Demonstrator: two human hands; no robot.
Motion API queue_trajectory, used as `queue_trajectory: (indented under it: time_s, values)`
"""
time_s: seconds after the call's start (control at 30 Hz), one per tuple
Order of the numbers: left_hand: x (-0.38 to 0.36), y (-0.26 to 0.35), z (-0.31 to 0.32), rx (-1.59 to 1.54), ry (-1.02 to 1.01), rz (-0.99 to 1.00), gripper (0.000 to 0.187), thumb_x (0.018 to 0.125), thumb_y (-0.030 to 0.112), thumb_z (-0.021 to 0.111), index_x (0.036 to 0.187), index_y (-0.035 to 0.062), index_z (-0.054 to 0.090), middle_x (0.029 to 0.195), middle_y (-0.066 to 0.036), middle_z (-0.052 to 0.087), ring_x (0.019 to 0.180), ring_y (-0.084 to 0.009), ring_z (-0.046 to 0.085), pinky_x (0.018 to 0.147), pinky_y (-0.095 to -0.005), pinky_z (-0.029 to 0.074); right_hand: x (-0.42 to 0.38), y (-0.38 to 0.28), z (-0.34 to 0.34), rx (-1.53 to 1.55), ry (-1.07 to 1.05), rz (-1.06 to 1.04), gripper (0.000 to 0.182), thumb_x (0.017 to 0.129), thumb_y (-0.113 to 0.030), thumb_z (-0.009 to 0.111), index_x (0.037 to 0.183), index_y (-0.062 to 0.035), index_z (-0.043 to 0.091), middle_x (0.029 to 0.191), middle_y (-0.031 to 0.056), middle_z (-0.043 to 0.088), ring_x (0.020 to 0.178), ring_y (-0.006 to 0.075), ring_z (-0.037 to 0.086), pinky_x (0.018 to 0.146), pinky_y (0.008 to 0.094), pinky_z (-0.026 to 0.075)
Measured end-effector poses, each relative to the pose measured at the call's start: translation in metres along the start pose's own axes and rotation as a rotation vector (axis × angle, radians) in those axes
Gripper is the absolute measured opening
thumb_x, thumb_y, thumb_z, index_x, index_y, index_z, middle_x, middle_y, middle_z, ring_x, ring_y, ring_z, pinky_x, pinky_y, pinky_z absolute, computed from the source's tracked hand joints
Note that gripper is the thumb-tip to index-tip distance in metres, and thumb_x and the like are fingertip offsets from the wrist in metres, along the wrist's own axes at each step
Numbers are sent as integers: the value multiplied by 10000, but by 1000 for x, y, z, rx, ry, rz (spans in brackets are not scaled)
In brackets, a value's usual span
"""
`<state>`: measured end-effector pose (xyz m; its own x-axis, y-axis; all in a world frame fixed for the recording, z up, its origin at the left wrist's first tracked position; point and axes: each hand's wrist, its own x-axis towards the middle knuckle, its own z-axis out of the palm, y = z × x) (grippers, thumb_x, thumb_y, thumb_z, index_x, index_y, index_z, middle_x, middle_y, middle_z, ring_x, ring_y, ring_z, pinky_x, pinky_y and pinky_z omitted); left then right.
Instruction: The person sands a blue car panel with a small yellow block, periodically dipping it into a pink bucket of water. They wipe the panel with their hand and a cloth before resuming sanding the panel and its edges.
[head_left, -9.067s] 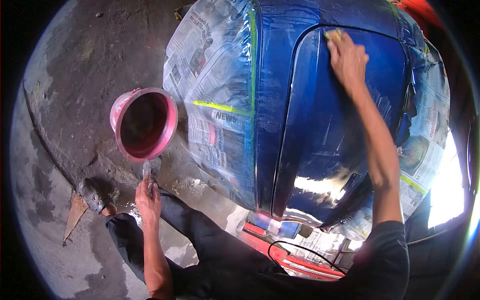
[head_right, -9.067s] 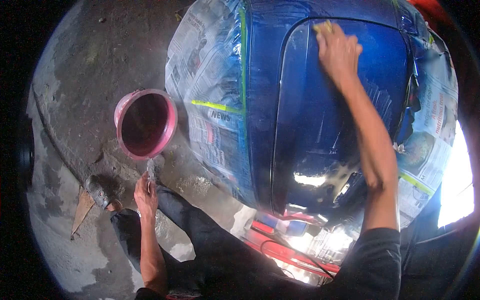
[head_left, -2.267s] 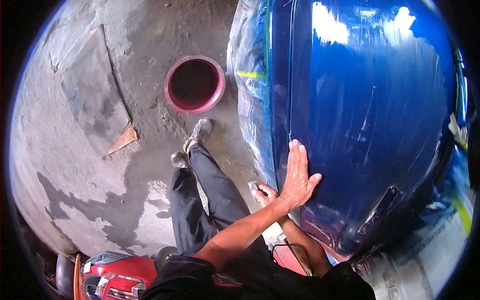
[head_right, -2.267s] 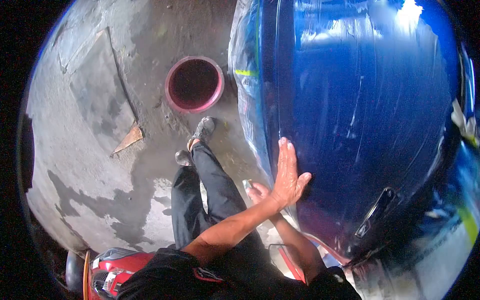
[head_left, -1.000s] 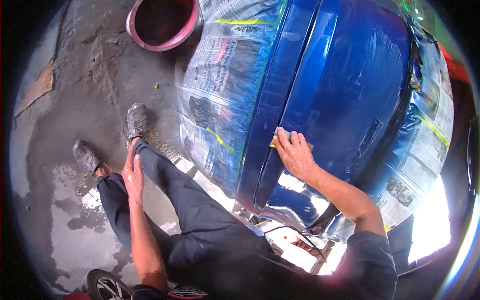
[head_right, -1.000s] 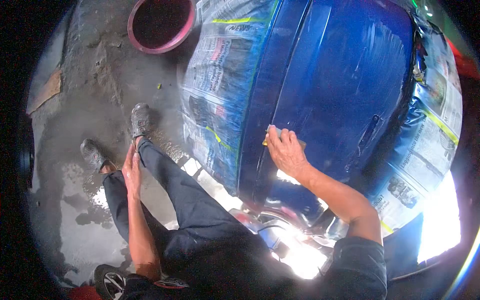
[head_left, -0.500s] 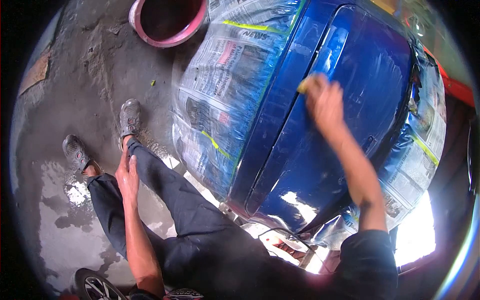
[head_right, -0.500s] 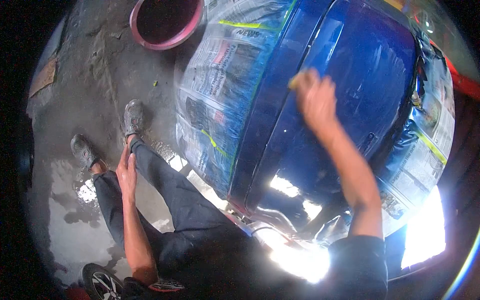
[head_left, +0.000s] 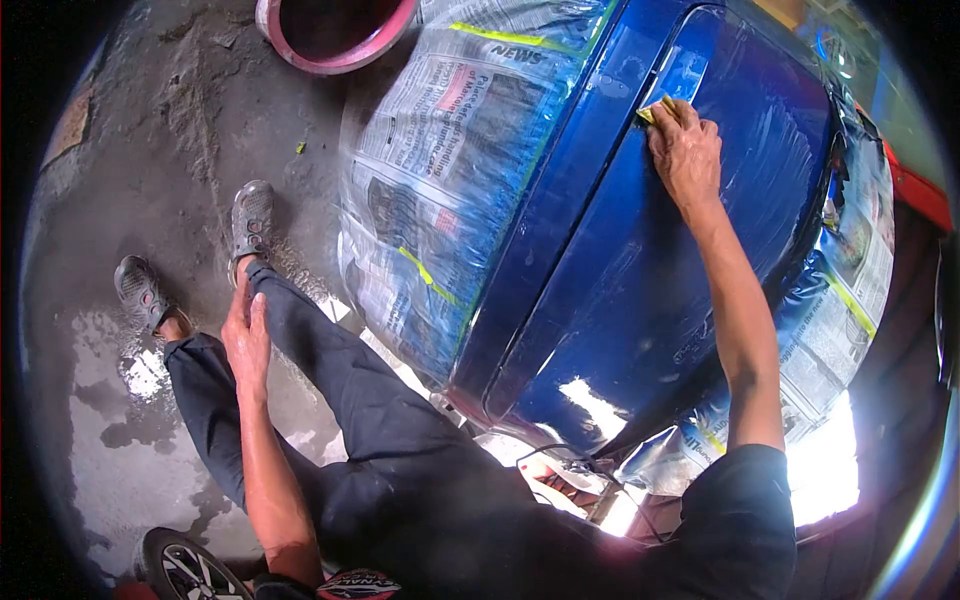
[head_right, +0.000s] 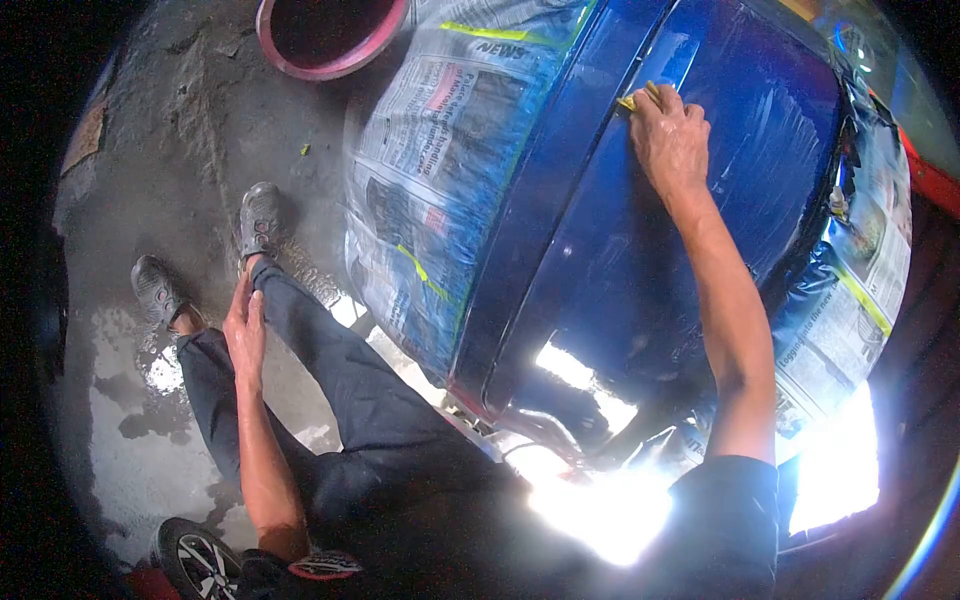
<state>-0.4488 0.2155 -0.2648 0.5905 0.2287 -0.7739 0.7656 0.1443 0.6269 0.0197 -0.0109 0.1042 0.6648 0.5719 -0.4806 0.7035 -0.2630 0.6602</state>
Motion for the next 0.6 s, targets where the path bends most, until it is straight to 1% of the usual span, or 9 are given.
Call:
queue_trajectory:
  time_s: [0.07,0.1,0.13,0.17,0.23,0.33,0.43,0.53,0.6]
  values:
    - [0,7,-3,-33,-13,-30,475,1063,285,600,1470,39,595,1339,-261,691,1253,-342,678,1044,-399,506,-15,-18,-5,-24,24,40,412,836,-103,731,1244,-153,699,1269,112,667,992,334,630,766,456,495]
    - [-1,12,-4,-52,-21,-45,473,1064,282,597,1469,38,595,1342,-258,690,1252,-341,679,1044,-399,506,-44,-42,-13,-65,-118,-12,382,830,-106,715,1212,-117,707,1256,127,667,989,327,624,773,451,483]
    - [0,12,-3,-51,-25,-54,468,1065,271,593,1470,37,594,1343,-256,690,1249,-339,680,1043,-397,507,-81,-69,-11,-99,-271,-105,401,801,-123,713,1201,-95,700,1263,149,660,1000,321,614,778,450,471]
    - [2,9,-2,-53,-26,-54,462,1066,261,589,1470,36,593,1345,-254,689,1247,-337,681,1042,-396,508,-120,-93,-15,49,-344,-235,417,793,-117,692,1208,-76,695,1311,187,633,997,315,603,793,457,475]
    - [5,4,-1,-67,-24,-49,455,1067,243,583,1471,33,592,1344,-251,691,1244,-337,682,1040,-393,509,-192,-130,-17,215,-270,-386,423,842,-127,654,1256,-39,678,1389,185,574,980,313,583,844,455,497]
    - [7,-2,0,-86,-4,-40,450,1061,222,584,1466,27,594,1330,-250,698,1231,-341,688,1037,-392,511,-172,-111,-26,276,-282,-407,427,843,-156,676,1257,-52,675,1370,147,576,977,310,590,857,455,507]
    - [8,2,1,-71,-24,-83,446,1059,222,586,1464,35,601,1319,-243,705,1216,-340,694,1034,-398,512,-82,-51,-14,176,-149,-243,477,781,-145,790,1235,-112,647,1286,129,585,910,330,587,810,470,505]
    - [7,5,2,-69,-7,-66,445,1054,229,593,1464,58,610,1287,-241,718,1196,-336,703,1017,-403,518,6,-2,-9,-34,-61,19,334,925,-175,717,1256,-155,675,1260,74,643,948,344,623,801,468,520]
    - [8,3,2,-49,-10,-68,444,1055,231,594,1465,61,610,1284,-241,719,1195,-333,703,1016,-404,519,20,9,1,-51,3,66,318,943,-189,708,1258,-151,683,1259,74,645,952,348,623,804,476,520]
